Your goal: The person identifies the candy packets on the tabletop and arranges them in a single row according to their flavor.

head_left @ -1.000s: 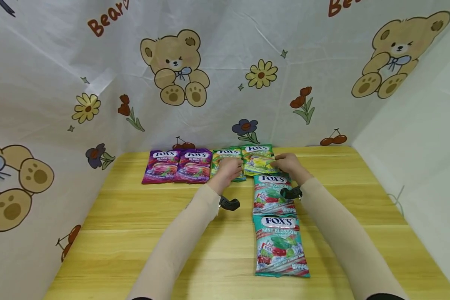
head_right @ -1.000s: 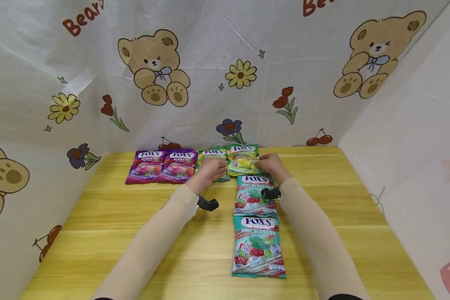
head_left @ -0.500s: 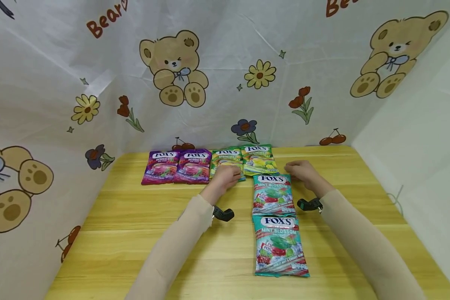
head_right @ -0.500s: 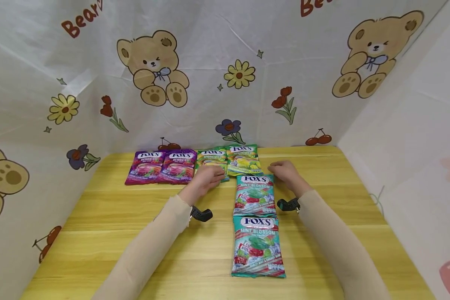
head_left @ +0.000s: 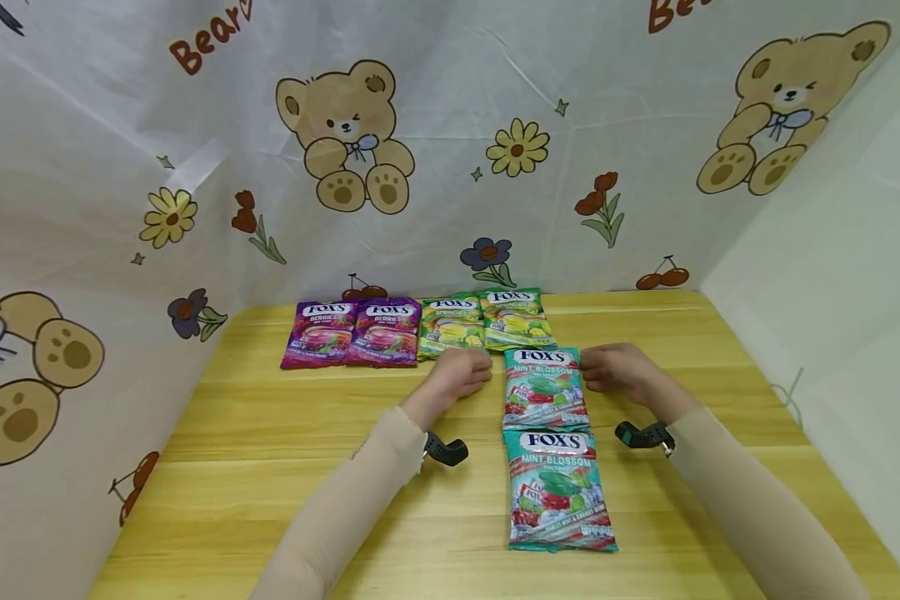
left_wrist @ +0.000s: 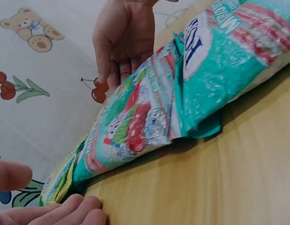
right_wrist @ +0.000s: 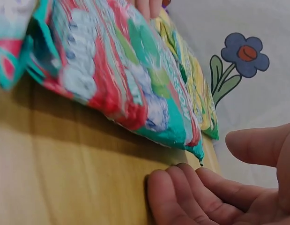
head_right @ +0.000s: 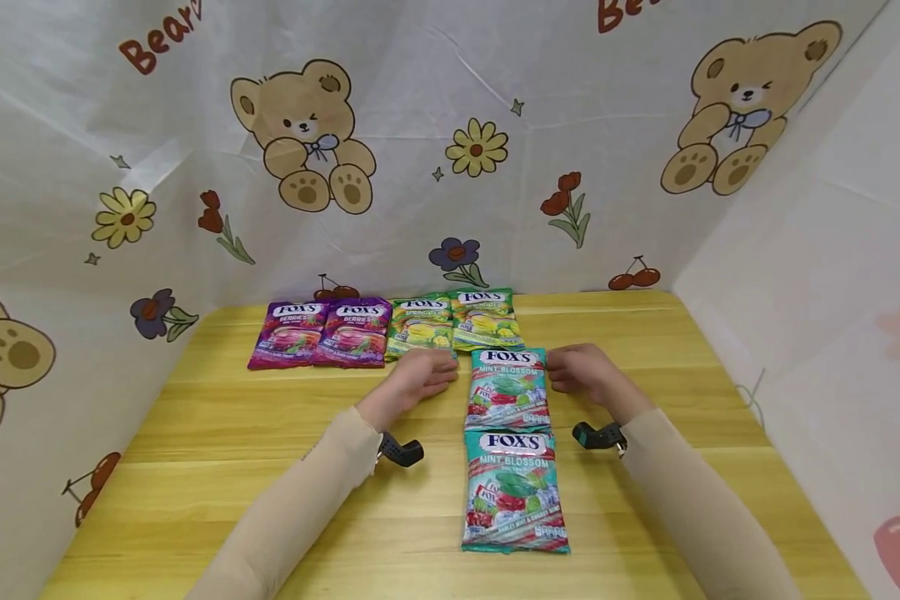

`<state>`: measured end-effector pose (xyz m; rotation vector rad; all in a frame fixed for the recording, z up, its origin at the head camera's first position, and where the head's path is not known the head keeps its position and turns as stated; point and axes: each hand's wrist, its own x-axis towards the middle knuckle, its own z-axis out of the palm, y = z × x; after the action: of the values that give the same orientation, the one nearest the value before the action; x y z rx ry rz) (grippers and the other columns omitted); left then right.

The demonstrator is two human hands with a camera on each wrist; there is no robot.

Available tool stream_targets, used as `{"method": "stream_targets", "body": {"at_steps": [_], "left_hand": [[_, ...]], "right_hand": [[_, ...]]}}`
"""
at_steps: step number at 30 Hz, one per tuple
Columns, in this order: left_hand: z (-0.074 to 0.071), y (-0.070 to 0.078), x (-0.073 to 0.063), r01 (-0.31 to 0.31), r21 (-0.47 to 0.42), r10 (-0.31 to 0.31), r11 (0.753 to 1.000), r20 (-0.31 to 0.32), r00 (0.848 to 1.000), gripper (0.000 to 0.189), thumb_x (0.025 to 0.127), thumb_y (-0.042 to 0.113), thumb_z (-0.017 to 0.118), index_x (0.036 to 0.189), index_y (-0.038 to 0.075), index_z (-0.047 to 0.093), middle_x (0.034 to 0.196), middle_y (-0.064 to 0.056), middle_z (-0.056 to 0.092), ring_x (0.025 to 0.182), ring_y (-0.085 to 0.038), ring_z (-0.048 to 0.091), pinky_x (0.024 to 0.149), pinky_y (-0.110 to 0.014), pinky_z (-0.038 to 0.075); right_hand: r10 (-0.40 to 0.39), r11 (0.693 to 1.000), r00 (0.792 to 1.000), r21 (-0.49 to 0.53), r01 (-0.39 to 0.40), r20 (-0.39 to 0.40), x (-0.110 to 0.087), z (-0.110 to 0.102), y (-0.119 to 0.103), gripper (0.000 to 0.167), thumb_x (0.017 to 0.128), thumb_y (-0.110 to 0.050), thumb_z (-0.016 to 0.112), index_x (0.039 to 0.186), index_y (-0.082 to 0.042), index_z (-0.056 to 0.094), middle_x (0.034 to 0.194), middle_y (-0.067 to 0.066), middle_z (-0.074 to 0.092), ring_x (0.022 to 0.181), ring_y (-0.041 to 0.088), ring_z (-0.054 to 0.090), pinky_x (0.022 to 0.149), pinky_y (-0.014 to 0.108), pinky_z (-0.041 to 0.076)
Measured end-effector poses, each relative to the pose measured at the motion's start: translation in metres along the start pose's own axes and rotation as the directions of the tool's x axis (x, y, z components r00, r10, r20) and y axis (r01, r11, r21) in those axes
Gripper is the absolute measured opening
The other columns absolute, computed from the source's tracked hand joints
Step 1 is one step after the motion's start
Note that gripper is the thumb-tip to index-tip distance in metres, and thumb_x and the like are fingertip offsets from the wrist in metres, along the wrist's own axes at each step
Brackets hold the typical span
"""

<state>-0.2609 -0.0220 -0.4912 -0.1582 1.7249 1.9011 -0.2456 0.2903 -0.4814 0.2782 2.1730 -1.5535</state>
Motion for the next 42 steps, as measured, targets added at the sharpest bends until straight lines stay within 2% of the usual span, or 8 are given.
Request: {"method": "stream_targets", "body": {"at_steps": [5, 10, 13, 18, 24, 28, 35, 42], "left_hand": [[0.005, -0.006, -0.006, 0.023, 0.000, -0.023, 1.000, 0.012, 1.000, 0.055, 0.105, 0.018, 0.056, 0.153, -0.004, 0.042, 0.148, -0.022, 0.057, 0.133, -0.035, 0.060, 0.115, -0.046, 0.048], [0.013, -0.013, -0.009, 0.034, -0.008, -0.033, 0.999, 0.036, 0.999, 0.056, 0.105, 0.017, 0.055, 0.155, -0.002, 0.040, 0.149, -0.020, 0.056, 0.131, -0.034, 0.062, 0.110, -0.047, 0.052], [0.016, -0.016, -0.009, 0.041, -0.015, -0.040, 0.999, 0.040, 0.998, 0.057, 0.105, 0.018, 0.056, 0.157, -0.001, 0.038, 0.150, -0.019, 0.056, 0.129, -0.033, 0.063, 0.104, -0.047, 0.056], [0.021, -0.017, -0.009, 0.049, -0.051, -0.047, 0.997, 0.039, 0.998, 0.056, 0.105, 0.017, 0.057, 0.155, -0.002, 0.041, 0.147, -0.019, 0.058, 0.122, -0.032, 0.067, 0.093, -0.048, 0.061], [0.028, -0.020, -0.011, 0.042, -0.070, -0.039, 0.997, 0.032, 0.999, 0.046, 0.104, 0.016, 0.058, 0.146, -0.002, 0.052, 0.141, -0.019, 0.063, 0.105, -0.031, 0.074, 0.090, -0.047, 0.063], [0.033, -0.024, -0.010, 0.045, -0.070, -0.041, 0.997, 0.060, 0.997, 0.038, 0.105, 0.016, 0.058, 0.137, -0.002, 0.061, 0.135, -0.018, 0.066, 0.093, -0.029, 0.075, 0.089, -0.043, 0.063], [0.040, -0.025, -0.010, 0.033, -0.067, -0.028, 0.997, 0.079, 0.996, 0.028, 0.104, 0.016, 0.059, 0.125, 0.002, 0.070, 0.112, -0.013, 0.073, 0.082, -0.019, 0.070, 0.076, -0.031, 0.063], [0.045, -0.022, -0.017, 0.032, -0.067, -0.024, 0.997, 0.111, 0.993, 0.037, 0.105, 0.016, 0.058, 0.139, 0.003, 0.062, 0.116, -0.013, 0.073, 0.085, -0.019, 0.069, 0.075, -0.028, 0.062]], "right_hand": [[0.025, 0.997, 0.998, 0.069, -0.029, 0.063, -0.010, 0.005, 0.002, 0.058, 0.109, -0.033, 0.051, 0.152, 0.006, 0.043, 0.133, 0.016, 0.061, 0.109, 0.021, 0.062, 0.095, 0.030, 0.060], [0.025, 0.991, 0.992, 0.130, -0.041, 0.120, -0.021, 0.008, 0.006, 0.061, 0.111, -0.033, 0.048, 0.154, 0.008, 0.037, 0.145, 0.024, 0.055, 0.112, 0.021, 0.064, 0.099, 0.035, 0.059], [0.021, 0.988, 0.990, 0.148, -0.042, 0.142, -0.026, 0.010, 0.008, 0.061, 0.111, -0.033, 0.045, 0.155, 0.008, 0.034, 0.150, 0.026, 0.050, 0.114, 0.021, 0.063, 0.098, 0.037, 0.060], [0.012, 0.983, 0.982, 0.178, -0.046, 0.188, -0.035, 0.014, 0.009, 0.061, 0.112, -0.033, 0.043, 0.156, 0.007, 0.033, 0.147, 0.024, 0.052, 0.115, 0.023, 0.063, 0.096, 0.041, 0.061], [0.022, 0.971, 0.977, 0.229, -0.072, 0.213, -0.040, 0.024, 0.008, 0.065, 0.112, -0.033, 0.043, 0.160, 0.005, 0.023, 0.146, 0.026, 0.050, 0.112, 0.025, 0.065, 0.098, 0.047, 0.060], [0.008, 0.962, 0.973, 0.263, -0.070, 0.232, -0.041, 0.030, 0.010, 0.067, 0.112, -0.033, 0.043, 0.162, 0.003, 0.017, 0.145, 0.026, 0.050, 0.111, 0.025, 0.066, 0.098, 0.051, 0.059], [-0.026, 0.959, 0.968, 0.279, -0.046, 0.249, -0.044, 0.033, 0.011, 0.071, 0.111, -0.027, 0.048, 0.164, 0.000, 0.010, 0.127, 0.014, 0.063, 0.104, 0.019, 0.067, 0.090, 0.038, 0.063], [-0.030, 0.960, 0.975, 0.277, -0.032, 0.219, -0.051, 0.033, 0.011, 0.079, 0.107, -0.022, 0.059, 0.165, -0.004, 0.008, 0.119, 0.007, 0.067, 0.100, 0.016, 0.065, 0.080, 0.028, 0.061]]}}
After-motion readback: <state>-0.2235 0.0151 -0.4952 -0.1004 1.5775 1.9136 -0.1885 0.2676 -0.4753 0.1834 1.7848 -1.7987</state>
